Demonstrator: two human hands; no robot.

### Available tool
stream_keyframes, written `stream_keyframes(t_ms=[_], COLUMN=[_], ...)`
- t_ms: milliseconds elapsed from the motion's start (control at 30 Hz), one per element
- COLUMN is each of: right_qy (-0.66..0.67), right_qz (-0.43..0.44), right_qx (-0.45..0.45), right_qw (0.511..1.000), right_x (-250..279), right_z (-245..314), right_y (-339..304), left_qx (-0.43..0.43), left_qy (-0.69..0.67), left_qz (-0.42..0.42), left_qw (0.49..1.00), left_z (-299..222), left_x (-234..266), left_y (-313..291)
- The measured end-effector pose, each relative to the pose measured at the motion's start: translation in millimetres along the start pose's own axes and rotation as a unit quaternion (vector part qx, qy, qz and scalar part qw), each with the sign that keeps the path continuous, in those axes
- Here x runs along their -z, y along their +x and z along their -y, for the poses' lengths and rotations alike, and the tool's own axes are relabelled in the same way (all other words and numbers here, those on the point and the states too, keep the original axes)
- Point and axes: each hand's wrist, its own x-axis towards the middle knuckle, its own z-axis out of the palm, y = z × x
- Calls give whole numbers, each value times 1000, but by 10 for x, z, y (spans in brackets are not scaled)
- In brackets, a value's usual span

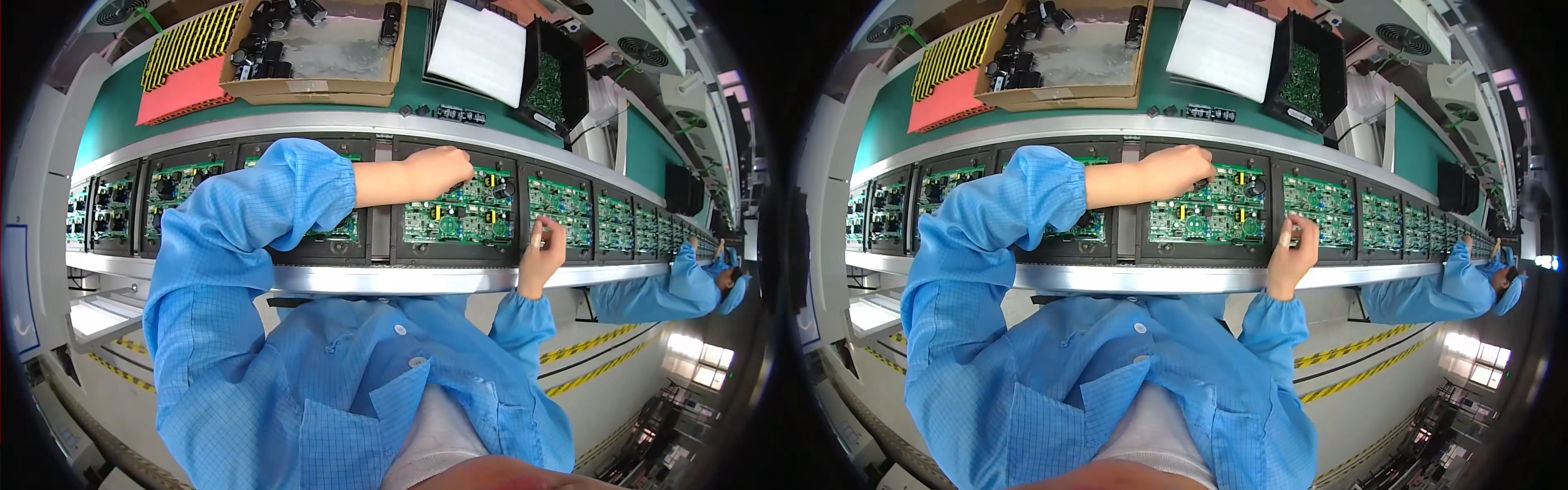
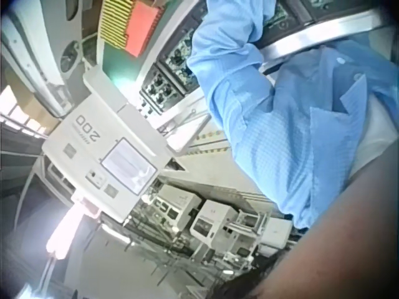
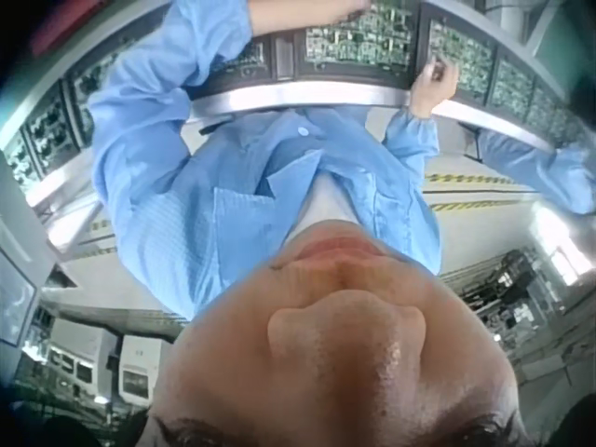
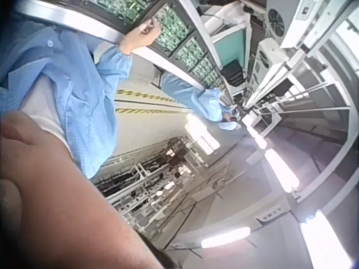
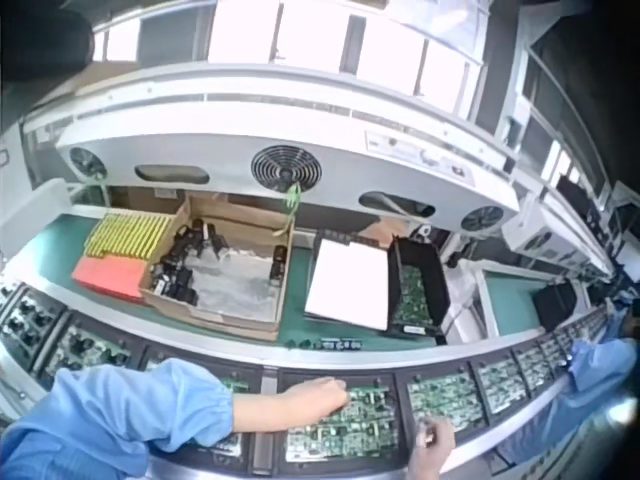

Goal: The recorder is manually placing electronic components into designated slots on several printed circuit boards as they move along an assembly line.

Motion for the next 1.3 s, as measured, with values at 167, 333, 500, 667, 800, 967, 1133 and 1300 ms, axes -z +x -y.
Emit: stream_keyframes(t_ms=[167,333,500,667,800,967,1133,1300], right_qy=[9,15,28,30,26,20,14,15], right_qz=[0,-40,-39,-37,-54,-51,-37,-46], right_qx=[3,45,5,1,-1,5,5,3], right_qw=[1000,998,999,999,998,998,999,999], right_x=[81,22,56,56,37,34,62,48], right_z=[-32,-90,-65,-95,-109,-106,-120,-145], right_y=[-366,-554,-525,-514,-532,-510,-511,-503], left_qx=[-65,-176,63,92,87,81,51,23], left_qy=[47,122,180,181,135,189,293,297], left_qz=[37,-216,-297,-197,-183,-185,-174,-181], left_qw=[996,952,936,959,970,961,939,937], left_z=[67,252,1309,1898,1908,1949,1937,2027], left_x=[48,789,1634,1604,1566,1610,1597,1561], left_y=[33,-127,-256,-39,79,-98,-192,-201])
